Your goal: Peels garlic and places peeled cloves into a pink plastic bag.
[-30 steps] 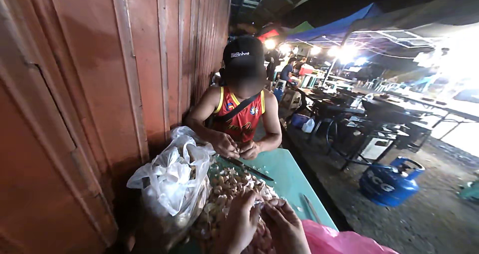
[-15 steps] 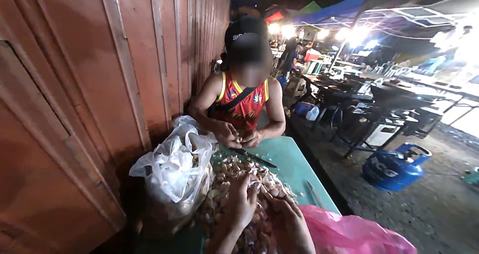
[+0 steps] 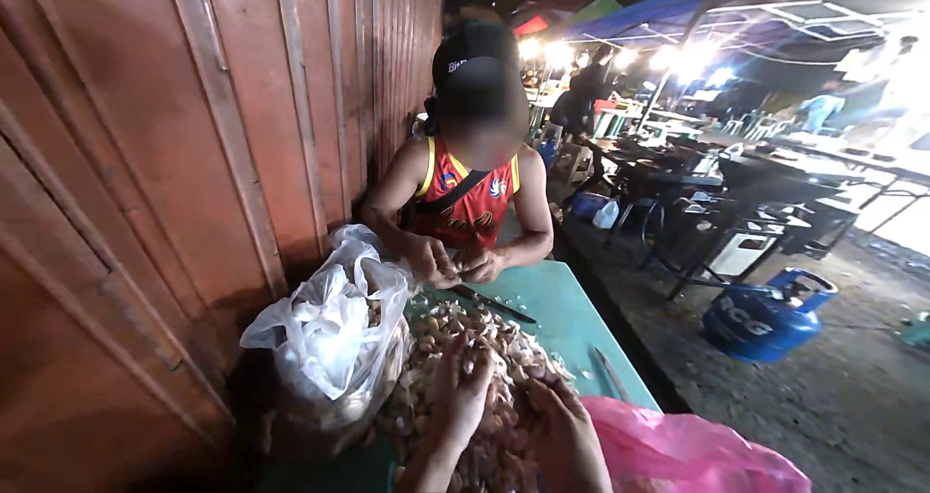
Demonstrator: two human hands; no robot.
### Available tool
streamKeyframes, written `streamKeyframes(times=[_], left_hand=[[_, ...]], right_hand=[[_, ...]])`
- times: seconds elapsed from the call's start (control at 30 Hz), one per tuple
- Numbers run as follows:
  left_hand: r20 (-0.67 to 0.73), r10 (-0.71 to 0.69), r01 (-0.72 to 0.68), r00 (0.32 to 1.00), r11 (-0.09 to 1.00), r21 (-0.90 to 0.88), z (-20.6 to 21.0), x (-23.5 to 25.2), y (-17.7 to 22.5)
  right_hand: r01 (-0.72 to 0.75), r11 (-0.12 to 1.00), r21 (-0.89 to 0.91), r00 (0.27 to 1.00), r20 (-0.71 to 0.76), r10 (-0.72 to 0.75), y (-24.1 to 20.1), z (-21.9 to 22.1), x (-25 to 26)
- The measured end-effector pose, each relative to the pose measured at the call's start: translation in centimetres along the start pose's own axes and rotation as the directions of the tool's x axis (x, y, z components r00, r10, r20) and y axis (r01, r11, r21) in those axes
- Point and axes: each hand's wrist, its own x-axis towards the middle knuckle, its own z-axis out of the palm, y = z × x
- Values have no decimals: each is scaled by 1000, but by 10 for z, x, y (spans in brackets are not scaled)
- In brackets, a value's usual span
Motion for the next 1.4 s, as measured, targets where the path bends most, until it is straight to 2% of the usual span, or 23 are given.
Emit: streamKeyframes(times=[0.2, 0.37, 0.5, 0.63, 0.83, 0.93, 1.1, 1.27, 1.4], left_hand=[[-16, -135, 136, 991, 985, 105, -3, 3, 8], [113, -103, 57, 988, 933, 355, -7, 5, 10], [174, -83, 21, 981, 942, 334, -7, 4, 8], [142, -55, 1, 988, 935, 355, -7, 4, 4], [113, -102, 47, 988, 909, 413, -10, 7, 11], [74, -88, 51, 993, 916, 399, -13, 9, 5], [74, -122, 88, 990, 930, 358, -15, 10, 6], [200, -29, -46, 979, 931, 361, -12, 6, 10], [230, 180, -272, 956, 840, 470, -9, 3, 0]], right_hand=[[-116, 993, 28, 993, 34, 115, -4, 2, 4], [-137, 989, 47, 989, 63, 134, -8, 4, 9], [-117, 993, 24, 988, 100, 114, -8, 4, 9], [-72, 997, -25, 979, 190, 76, -2, -2, 10], [8, 987, -161, 967, 253, 33, 1, -3, 9], [-28, 990, -139, 965, 256, 64, -2, -2, 7], [-162, 987, 20, 962, 225, 154, -8, 0, 6], [-86, 996, 24, 976, 203, 80, -4, -3, 10], [9, 997, -79, 977, 213, 8, -3, -1, 8]])
